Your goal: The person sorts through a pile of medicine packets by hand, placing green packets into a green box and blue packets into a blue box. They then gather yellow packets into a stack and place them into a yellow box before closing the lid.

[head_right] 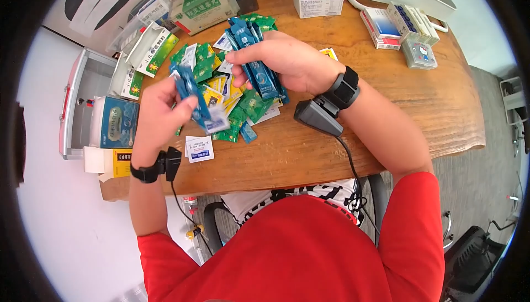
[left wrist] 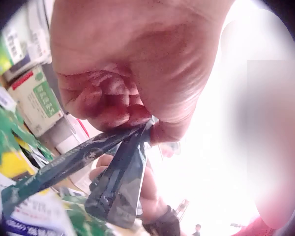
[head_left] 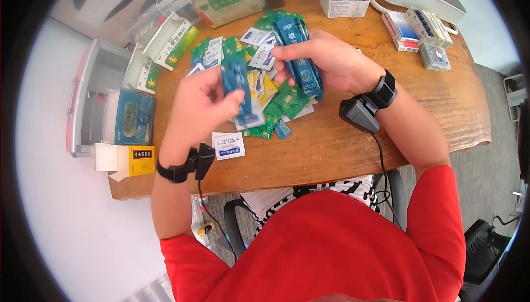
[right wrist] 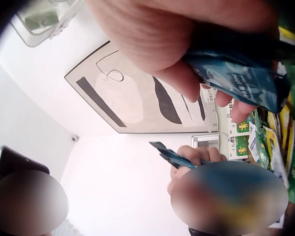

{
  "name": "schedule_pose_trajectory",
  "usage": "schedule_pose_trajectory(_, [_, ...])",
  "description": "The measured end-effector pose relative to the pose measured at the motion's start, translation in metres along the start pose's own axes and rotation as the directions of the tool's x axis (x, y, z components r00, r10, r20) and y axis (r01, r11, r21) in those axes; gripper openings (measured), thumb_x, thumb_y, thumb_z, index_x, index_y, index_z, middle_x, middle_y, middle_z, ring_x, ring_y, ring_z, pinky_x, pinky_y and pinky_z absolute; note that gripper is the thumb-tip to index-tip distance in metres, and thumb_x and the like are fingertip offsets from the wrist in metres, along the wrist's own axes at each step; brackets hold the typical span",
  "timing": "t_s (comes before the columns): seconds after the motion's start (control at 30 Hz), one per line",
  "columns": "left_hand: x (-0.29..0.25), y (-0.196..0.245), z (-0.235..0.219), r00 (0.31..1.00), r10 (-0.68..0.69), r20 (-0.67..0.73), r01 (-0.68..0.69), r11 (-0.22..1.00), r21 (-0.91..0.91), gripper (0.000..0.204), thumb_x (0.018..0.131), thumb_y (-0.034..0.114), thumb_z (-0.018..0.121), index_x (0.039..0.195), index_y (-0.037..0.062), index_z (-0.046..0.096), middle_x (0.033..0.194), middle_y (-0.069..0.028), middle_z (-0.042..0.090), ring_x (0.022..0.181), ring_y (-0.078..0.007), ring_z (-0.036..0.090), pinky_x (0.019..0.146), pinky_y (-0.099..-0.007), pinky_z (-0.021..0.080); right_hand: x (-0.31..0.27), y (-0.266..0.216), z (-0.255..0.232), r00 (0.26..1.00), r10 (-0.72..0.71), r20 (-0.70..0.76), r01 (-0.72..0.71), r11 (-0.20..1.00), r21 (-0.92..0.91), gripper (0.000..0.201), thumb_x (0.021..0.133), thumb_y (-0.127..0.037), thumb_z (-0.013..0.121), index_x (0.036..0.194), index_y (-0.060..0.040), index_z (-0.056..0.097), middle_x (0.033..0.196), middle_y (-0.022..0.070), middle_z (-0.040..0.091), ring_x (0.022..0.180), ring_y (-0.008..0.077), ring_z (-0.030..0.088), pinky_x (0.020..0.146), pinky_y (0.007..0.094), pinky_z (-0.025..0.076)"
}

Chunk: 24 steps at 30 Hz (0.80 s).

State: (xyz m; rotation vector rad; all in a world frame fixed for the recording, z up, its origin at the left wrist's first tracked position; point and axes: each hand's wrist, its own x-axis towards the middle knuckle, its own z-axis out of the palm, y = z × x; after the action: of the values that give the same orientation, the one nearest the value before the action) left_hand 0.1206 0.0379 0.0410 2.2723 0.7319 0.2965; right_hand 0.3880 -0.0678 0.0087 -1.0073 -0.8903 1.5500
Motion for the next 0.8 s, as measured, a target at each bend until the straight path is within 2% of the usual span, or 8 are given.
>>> schedule_pose_trajectory(0.07, [0.018,0.011,0.015,0.993,-0.004,-0.122,-0.070,0.799,-0.597,0.014,0.097,0.010,0.076,0.104,-0.0019,0.073,0.090,0.0035,0.071,0.078,-0.0032,0.057,0.066,-0.0249,0.046,0.000,0.001,0.005,0.998,-0.021,-0.065,0.025,0.998,0.053,0.017,0.104,-0.020,0.074,0.107,-0.0034,0.072,0.093,0.0054,0.074,0.085,0.0160,0.073,0.077,0.0321,0.060])
schedule_pose_trajectory(0.1, [0.025,0.006,0.012,0.996,0.035,-0.079,-0.075,0.804,-0.591,0.023,0.101,0.011,0.072,0.119,-0.0030,0.073,0.102,0.0030,0.073,0.083,-0.0030,0.059,0.071,-0.0216,0.046,0.001,0.002,0.005,0.997,-0.026,-0.067,0.029,0.999,0.044,0.017,0.104,-0.020,0.074,0.107,-0.0034,0.072,0.093,0.0054,0.074,0.085,0.0160,0.073,0.077,0.0321,0.060])
schedule_pose_trajectory(0.2, [0.051,0.004,0.022,0.992,0.035,-0.122,-0.110,0.720,-0.685,0.022,0.103,0.016,0.070,0.117,0.0006,0.074,0.097,0.0038,0.072,0.079,-0.0021,0.056,0.069,-0.0213,0.044,0.002,0.002,0.005,0.989,-0.094,-0.115,0.099,0.994,0.041,0.018,0.106,-0.021,0.072,0.112,-0.0037,0.073,0.098,0.0049,0.075,0.093,0.0150,0.072,0.082,0.0321,0.059])
schedule_pose_trajectory(0.33, [0.079,0.004,0.032,0.993,-0.052,-0.105,-0.058,0.554,-0.830,0.014,0.104,0.019,0.067,0.105,0.0065,0.073,0.083,0.0069,0.064,0.068,-0.0027,0.045,0.064,-0.0226,0.037,0.001,-0.001,0.004,0.990,-0.113,-0.085,0.121,0.988,0.100,0.023,0.108,-0.024,0.071,0.118,-0.0034,0.075,0.106,0.0041,0.077,0.097,0.0135,0.072,0.085,0.0307,0.058])
schedule_pose_trajectory(0.5, [0.095,0.002,0.034,0.996,-0.068,-0.058,-0.015,0.515,-0.857,0.019,0.105,0.025,0.066,0.090,0.0138,0.061,0.072,0.0090,0.051,0.064,-0.0034,0.045,0.061,-0.0235,0.038,0.002,-0.003,0.003,0.995,-0.074,-0.073,0.085,0.984,0.154,0.028,0.107,-0.026,0.073,0.124,-0.0038,0.074,0.111,0.0043,0.078,0.097,0.0133,0.073,0.086,0.0313,0.059])
schedule_pose_trajectory(0.6, [0.101,0.009,0.041,0.998,-0.061,-0.031,0.001,0.465,-0.885,0.019,0.105,0.025,0.066,0.091,0.0129,0.064,0.076,0.0073,0.057,0.066,-0.0046,0.052,0.063,-0.0240,0.044,0.005,-0.002,-0.002,0.995,-0.073,-0.070,0.083,0.985,0.154,0.028,0.106,-0.025,0.074,0.125,-0.0041,0.073,0.111,0.0042,0.078,0.096,0.0137,0.074,0.086,0.0318,0.059])
schedule_pose_trajectory(0.73, [0.103,0.015,0.049,0.995,-0.089,-0.053,0.004,0.547,-0.837,0.022,0.107,0.027,0.065,0.109,0.0062,0.070,0.091,0.0012,0.071,0.076,-0.0093,0.070,0.065,-0.0278,0.060,0.009,0.001,-0.001,0.988,-0.033,-0.148,0.057,0.986,0.155,0.027,0.104,-0.020,0.077,0.125,-0.0046,0.072,0.112,0.0037,0.078,0.096,0.0143,0.073,0.086,0.0325,0.060])
schedule_pose_trajectory(0.8, [0.099,0.018,0.054,0.993,-0.117,-0.018,0.037,0.457,-0.889,0.024,0.108,0.024,0.066,0.119,0.0040,0.072,0.107,0.0004,0.073,0.097,-0.0070,0.065,0.087,-0.0262,0.052,0.008,-0.001,0.003,0.988,-0.009,-0.152,0.033,0.987,0.156,0.026,0.103,-0.019,0.077,0.125,-0.0049,0.072,0.113,0.0037,0.077,0.096,0.0143,0.073,0.085,0.0325,0.060])
